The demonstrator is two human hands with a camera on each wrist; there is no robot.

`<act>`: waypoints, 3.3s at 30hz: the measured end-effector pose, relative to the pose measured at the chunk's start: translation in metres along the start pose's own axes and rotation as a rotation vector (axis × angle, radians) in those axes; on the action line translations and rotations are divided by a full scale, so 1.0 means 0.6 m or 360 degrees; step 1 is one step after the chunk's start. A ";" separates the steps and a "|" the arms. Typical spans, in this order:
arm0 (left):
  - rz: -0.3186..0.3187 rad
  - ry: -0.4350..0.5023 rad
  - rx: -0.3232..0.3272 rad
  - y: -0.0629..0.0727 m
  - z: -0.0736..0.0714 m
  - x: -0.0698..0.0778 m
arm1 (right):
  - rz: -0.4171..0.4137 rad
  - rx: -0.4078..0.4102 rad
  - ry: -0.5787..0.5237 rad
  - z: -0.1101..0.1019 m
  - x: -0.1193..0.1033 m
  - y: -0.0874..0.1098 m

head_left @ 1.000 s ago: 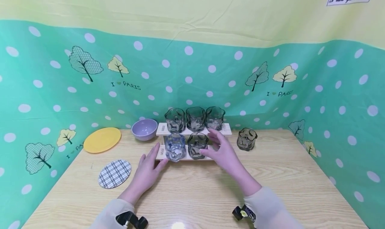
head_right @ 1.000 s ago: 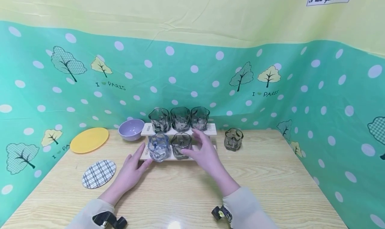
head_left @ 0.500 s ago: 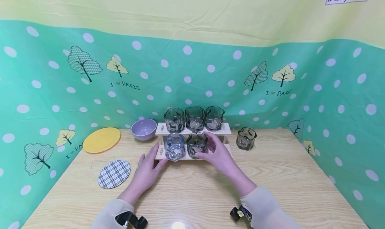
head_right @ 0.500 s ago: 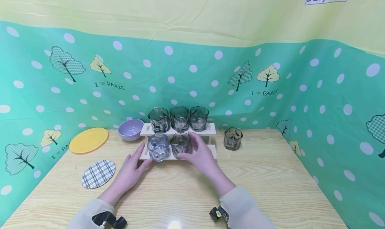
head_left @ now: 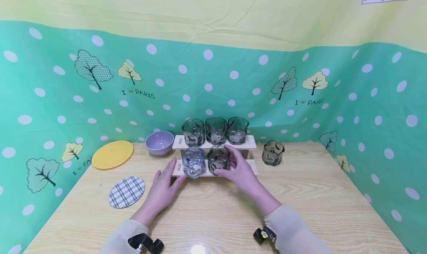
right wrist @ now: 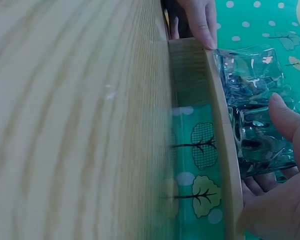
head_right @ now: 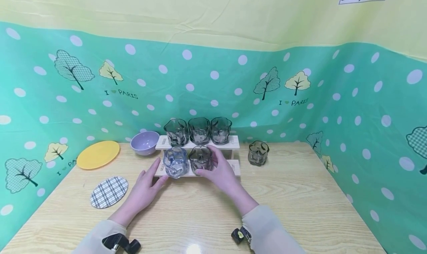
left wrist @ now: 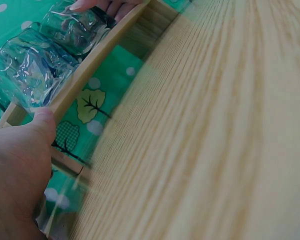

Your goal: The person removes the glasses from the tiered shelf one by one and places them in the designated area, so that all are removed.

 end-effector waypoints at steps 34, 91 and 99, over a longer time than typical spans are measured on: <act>-0.0014 -0.0008 -0.0010 -0.001 0.000 -0.002 | -0.0026 0.0051 0.0103 0.011 -0.002 0.000; -0.0033 -0.0002 -0.0013 0.001 0.002 -0.004 | -0.0043 0.0074 0.0205 -0.047 -0.035 0.026; -0.0011 0.0007 -0.0009 -0.001 0.003 -0.005 | -0.0016 0.0032 0.0185 -0.084 -0.030 0.034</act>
Point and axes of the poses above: each hand's wrist, its own y-axis away from the middle knuckle, its own z-axis out of the palm, x = y × z, the point moved 3 cm from there along -y, towards the middle knuckle, and after that the axes turned 14 degrees about x, right-handed, at the moved point
